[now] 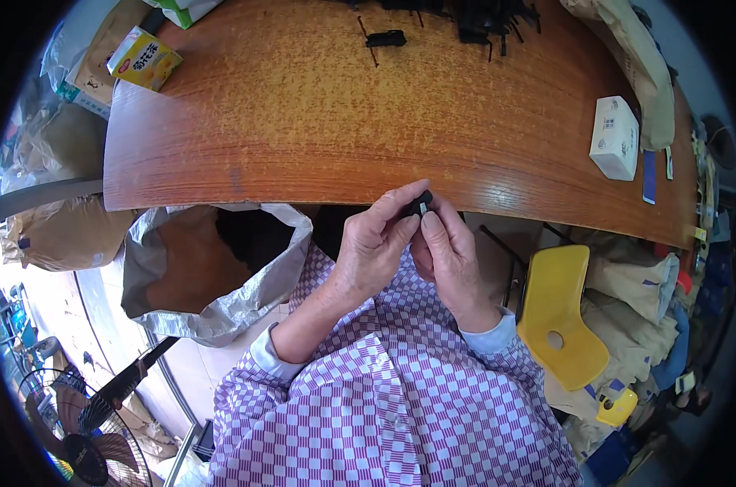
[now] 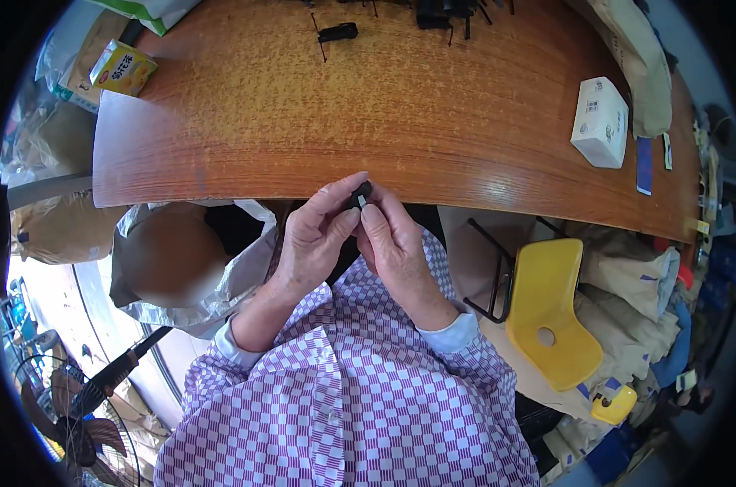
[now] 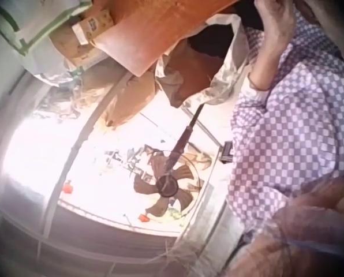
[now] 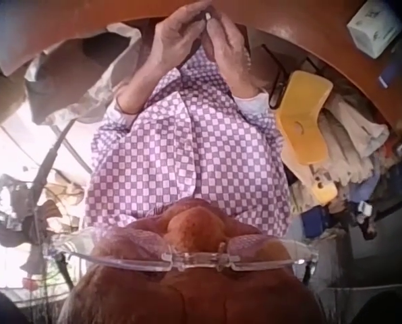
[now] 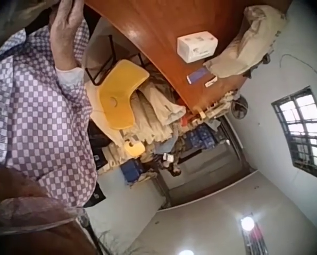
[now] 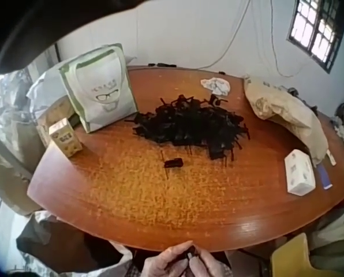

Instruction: Assembling small black plastic components by hand at a workstation.

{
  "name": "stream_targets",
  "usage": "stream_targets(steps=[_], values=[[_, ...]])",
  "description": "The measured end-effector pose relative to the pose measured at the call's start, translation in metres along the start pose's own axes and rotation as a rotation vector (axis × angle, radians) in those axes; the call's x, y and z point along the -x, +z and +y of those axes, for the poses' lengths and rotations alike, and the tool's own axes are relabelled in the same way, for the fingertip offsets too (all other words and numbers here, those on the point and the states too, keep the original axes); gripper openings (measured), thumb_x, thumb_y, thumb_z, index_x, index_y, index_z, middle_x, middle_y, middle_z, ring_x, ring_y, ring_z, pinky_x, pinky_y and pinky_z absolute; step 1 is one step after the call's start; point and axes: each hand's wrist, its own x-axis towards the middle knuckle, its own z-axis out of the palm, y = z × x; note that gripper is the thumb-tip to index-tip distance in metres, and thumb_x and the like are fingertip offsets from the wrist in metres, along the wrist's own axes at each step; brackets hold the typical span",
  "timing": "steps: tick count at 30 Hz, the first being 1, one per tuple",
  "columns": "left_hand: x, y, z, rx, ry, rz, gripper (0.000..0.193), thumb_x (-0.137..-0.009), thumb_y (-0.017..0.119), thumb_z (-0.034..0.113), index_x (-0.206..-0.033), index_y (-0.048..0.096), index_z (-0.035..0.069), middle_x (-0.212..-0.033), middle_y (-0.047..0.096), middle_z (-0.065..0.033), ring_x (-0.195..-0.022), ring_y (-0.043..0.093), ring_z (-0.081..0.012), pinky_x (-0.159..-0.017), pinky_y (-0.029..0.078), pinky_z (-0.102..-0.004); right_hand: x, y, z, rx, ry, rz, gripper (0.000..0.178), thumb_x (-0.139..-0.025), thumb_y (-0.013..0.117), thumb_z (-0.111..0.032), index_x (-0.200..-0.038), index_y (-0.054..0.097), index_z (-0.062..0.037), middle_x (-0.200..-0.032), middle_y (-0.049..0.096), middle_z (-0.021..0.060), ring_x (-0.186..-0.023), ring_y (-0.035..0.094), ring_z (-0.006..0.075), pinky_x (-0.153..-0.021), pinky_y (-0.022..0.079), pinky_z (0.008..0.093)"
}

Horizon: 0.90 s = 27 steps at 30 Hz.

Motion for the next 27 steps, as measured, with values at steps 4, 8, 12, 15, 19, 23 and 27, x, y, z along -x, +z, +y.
stream_targets(steps=[4,8,12,15,19,23,27], values=[[0.001,0.002,0.005,-0.336,0.235,0.145,0.038,-0.081,0.055,-0.009,-0.118,0.057,0.002,-0.099,0.064,-0.0193,-0.093,0.065,-0.0292,-0.076,0.051,-0.0297,-0.003,0.005,0.005,0.000,0.016,0.033,0.031,-0.098,0.043,-0.016,-0.128,0.046,-0.0054,-0.067,0.044,-0.0065,-0.053,0.037,0.0005,-0.045,0.028,0.0159],[0.001,-0.006,0.013,-0.466,0.270,0.212,0.035,-0.081,0.056,-0.008,-0.115,0.058,0.001,-0.100,0.064,-0.0187,-0.090,0.066,-0.0309,-0.074,0.052,-0.0310,-0.016,0.012,-0.009,0.021,0.056,-0.037,0.032,-0.098,0.045,-0.017,-0.128,0.047,-0.0052,-0.070,0.044,-0.0056,-0.059,0.040,0.0011,-0.049,0.032,0.0165],[0.018,-0.026,0.026,-0.484,0.221,0.255,0.035,-0.081,0.055,-0.009,-0.115,0.057,0.000,-0.097,0.064,-0.0151,-0.084,0.065,-0.0236,-0.073,0.051,-0.0278,-0.045,-0.004,-0.037,0.211,0.078,-0.497,0.033,-0.097,0.048,-0.024,-0.125,0.050,-0.0051,-0.076,0.050,-0.0035,-0.061,0.042,0.0019,-0.053,0.036,0.0175],[0.049,-0.065,0.029,-0.616,0.249,0.364,0.034,-0.082,0.052,-0.011,-0.114,0.056,-0.001,-0.101,0.064,-0.0110,-0.085,0.064,-0.0155,-0.077,0.050,-0.0242,-0.090,-0.012,-0.049,0.665,-0.359,-0.581,0.041,-0.090,0.059,-0.024,-0.125,0.051,-0.0037,-0.108,0.062,0.0069,-0.070,0.055,0.0093,-0.070,0.048,0.0243],[0.089,-0.118,0.040,-1.047,-0.029,0.446,0.034,-0.081,0.053,-0.006,-0.113,0.057,0.003,-0.100,0.063,-0.0133,-0.089,0.064,-0.0252,-0.078,0.050,-0.0291,-0.160,-0.015,-0.073,1.053,-0.418,-0.049,0.047,-0.088,0.060,-0.017,-0.131,0.044,-0.0070,-0.083,0.067,0.0143,-0.067,0.062,0.0181,-0.062,0.049,0.0318],[0.102,-0.128,0.039,-1.345,0.075,0.484,0.035,-0.079,0.058,0.000,-0.113,0.058,0.006,-0.111,0.059,-0.0129,-0.093,0.061,-0.0263,-0.073,0.050,-0.0290,-0.197,-0.016,-0.074,1.349,-0.622,0.124,0.034,-0.088,0.058,-0.016,-0.121,0.050,-0.0069,-0.077,0.063,0.0173,-0.068,0.063,0.0266,-0.059,0.048,0.0355],[0.072,-0.108,0.046,-0.334,-0.118,0.374,0.037,-0.090,0.055,0.014,-0.124,0.049,0.001,-0.111,0.059,-0.0112,-0.084,0.060,-0.0153,-0.066,0.048,-0.0229,-0.182,-0.013,-0.069,1.129,-0.619,-0.051,0.024,-0.088,0.058,-0.014,-0.110,0.052,-0.0048,-0.071,0.061,0.0122,-0.062,0.060,0.0228,-0.054,0.044,0.0336]])
